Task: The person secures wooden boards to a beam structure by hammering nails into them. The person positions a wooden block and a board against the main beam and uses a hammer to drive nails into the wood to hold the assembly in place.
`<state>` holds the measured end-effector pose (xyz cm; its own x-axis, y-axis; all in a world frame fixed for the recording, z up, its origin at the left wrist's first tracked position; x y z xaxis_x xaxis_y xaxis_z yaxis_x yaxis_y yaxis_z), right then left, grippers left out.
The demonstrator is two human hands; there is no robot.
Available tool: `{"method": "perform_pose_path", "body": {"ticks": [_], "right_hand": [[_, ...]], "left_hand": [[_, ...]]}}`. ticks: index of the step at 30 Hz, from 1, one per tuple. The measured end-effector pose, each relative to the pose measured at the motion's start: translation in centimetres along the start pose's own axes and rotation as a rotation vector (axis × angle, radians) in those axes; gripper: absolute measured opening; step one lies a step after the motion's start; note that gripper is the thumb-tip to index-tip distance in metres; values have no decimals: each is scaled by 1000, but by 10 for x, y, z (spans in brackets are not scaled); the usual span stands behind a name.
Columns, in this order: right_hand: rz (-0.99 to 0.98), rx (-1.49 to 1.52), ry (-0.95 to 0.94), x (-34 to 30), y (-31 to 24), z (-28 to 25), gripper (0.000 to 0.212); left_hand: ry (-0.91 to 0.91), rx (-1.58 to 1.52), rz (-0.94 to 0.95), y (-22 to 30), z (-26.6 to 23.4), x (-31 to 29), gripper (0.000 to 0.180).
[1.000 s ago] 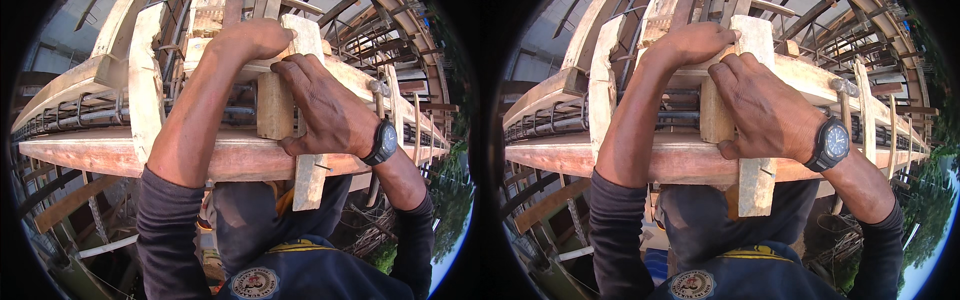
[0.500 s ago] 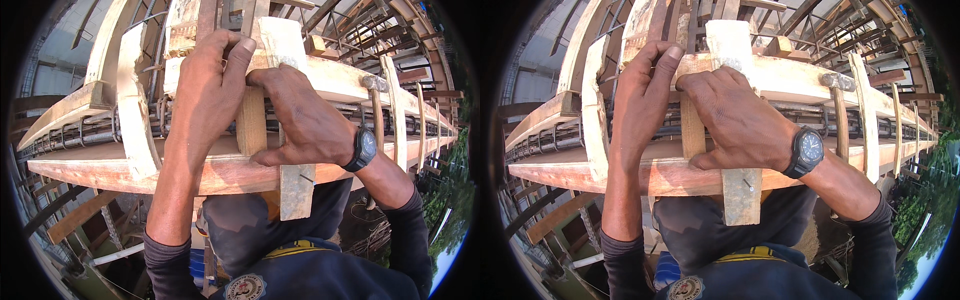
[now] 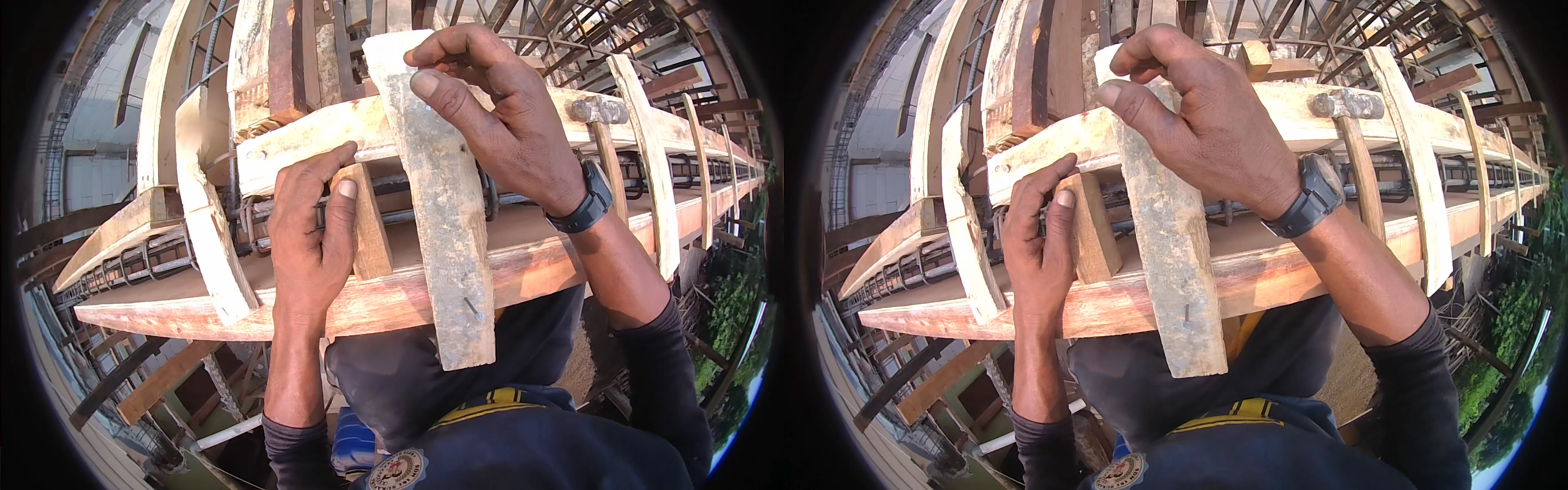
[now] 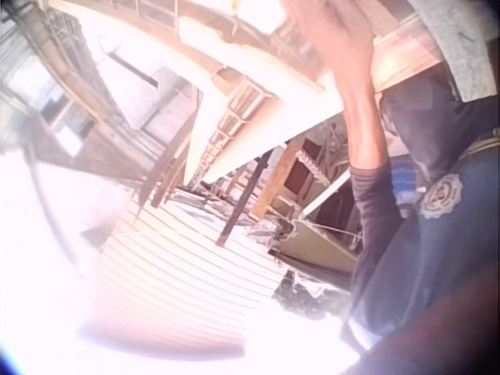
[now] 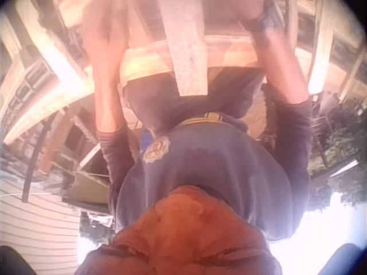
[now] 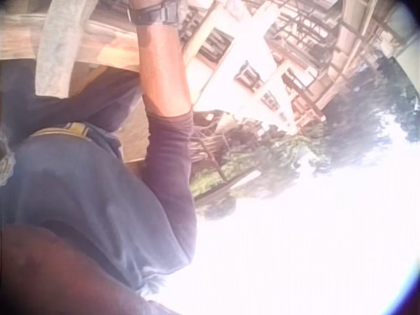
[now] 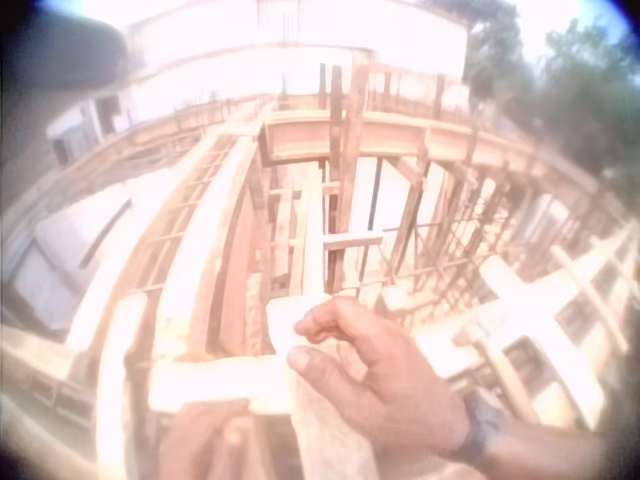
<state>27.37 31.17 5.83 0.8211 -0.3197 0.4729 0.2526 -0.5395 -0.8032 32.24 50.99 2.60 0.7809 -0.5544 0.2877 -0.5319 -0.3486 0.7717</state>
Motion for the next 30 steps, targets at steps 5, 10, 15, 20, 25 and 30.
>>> {"method": "perform_pose_path", "body": {"ticks": [5,10,15,20,25,30], "right_hand": [[68,-659,17,13,78,-14,57],[274,-822,-313,4,101,7,94],[257,-798,-276,3,95,7,97],[371,-731,-422,6,80,3,72],[356,-666,-348,2,89,5,83],[250,-680,-307,5,82,2,82]], "left_hand": [[36,-161,-144,-17,8,-6,29],[-60,-95,-144,-4,12,-9,43],[-17,-160,-289,-12,9,-19,59],[20,-191,-360,-12,6,-23,63],[7,-167,-245,-5,9,-13,61],[-12,-82,-235,-1,12,-11,61]]}}
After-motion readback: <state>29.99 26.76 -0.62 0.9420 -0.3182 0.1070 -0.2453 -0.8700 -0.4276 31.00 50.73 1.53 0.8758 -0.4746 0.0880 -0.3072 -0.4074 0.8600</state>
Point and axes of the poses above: each hand's wrist, its own x-axis towards the middle knuckle, its own z-axis out of the palm, y = z × x, the point moved 9 cm from there along x, towards the middle knuckle, and after that the axes turned 5 degrees about y, right-handed, at the moved point
